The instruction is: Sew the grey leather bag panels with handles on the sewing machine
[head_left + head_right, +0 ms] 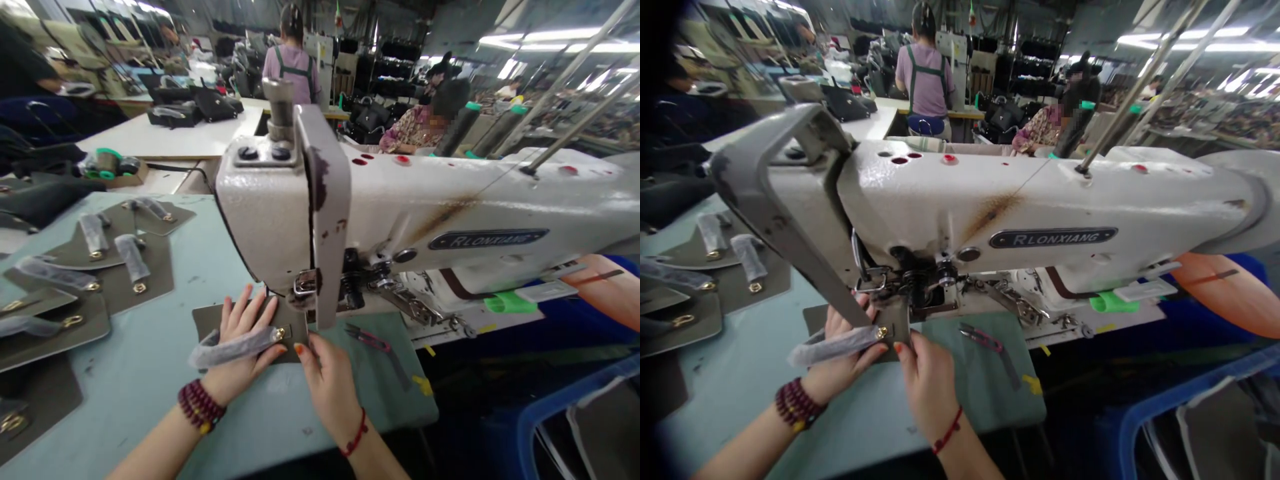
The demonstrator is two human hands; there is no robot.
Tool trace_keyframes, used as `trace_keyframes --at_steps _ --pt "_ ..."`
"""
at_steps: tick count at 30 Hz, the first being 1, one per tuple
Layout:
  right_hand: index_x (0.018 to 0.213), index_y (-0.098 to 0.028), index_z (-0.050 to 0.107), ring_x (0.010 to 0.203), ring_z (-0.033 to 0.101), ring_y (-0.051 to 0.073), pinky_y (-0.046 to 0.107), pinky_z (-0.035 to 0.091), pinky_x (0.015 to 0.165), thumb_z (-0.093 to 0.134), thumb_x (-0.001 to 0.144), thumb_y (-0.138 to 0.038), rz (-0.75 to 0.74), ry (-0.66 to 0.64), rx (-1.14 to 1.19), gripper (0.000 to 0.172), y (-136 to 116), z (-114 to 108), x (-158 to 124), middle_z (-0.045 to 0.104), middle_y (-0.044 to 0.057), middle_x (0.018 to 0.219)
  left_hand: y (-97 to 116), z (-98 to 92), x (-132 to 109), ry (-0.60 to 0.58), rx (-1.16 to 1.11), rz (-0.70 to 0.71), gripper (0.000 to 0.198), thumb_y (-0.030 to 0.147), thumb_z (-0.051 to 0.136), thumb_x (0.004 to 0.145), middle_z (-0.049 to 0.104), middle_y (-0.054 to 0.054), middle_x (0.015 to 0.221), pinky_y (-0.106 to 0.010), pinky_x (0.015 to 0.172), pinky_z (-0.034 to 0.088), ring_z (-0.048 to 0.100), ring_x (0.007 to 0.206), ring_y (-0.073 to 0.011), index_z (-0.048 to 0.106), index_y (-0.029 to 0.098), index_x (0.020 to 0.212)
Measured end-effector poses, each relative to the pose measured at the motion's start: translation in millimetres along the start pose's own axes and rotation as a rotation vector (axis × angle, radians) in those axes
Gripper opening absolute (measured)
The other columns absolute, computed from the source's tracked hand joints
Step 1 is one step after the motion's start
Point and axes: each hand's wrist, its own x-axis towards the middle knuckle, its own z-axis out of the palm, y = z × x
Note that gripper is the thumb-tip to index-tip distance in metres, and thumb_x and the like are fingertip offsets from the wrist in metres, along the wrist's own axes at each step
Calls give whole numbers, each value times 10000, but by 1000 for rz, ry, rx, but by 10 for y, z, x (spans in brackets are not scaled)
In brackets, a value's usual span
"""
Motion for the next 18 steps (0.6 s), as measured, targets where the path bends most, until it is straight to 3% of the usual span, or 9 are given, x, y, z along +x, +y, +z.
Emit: trace_keyframes --at_steps 3,7,13,18 --pt "852 -151 697 590 536 140 223 348 549 418 1018 -377 62 20 101 395 -47 68 -18 636 26 678 -57 -290 297 -108 17 113 617 446 575 905 571 -166 1328 -563 1007 430 520 1228 -383 411 285 1477" --pt "721 -151 608 556 404 112 225 268 517 431 1002 -424 119 27 214 430 -72 58 -35 486 -15 604 -3 -556 372 -198 49 116 516 481 552 920 600 -150 1296 -529 946 462 545 1155 -348 521 283 1396" --pt "642 -166 480 552 330 99 229 225 507 454 986 -414 140 40 245 424 -80 37 1 378 -37 585 10 -507 395 -241 22 76 499 490 538 928 611 -152 1310 -529 952 458 552 1178 -347 553 258 1369" --pt "646 -171 470 549 304 100 233 218 505 454 984 -426 153 40 250 423 -89 28 106 336 -45 577 -9 -537 495 -211 -52 28 445 513 439 956 662 -130 1225 -506 927 476 581 1134 -339 635 262 1267"
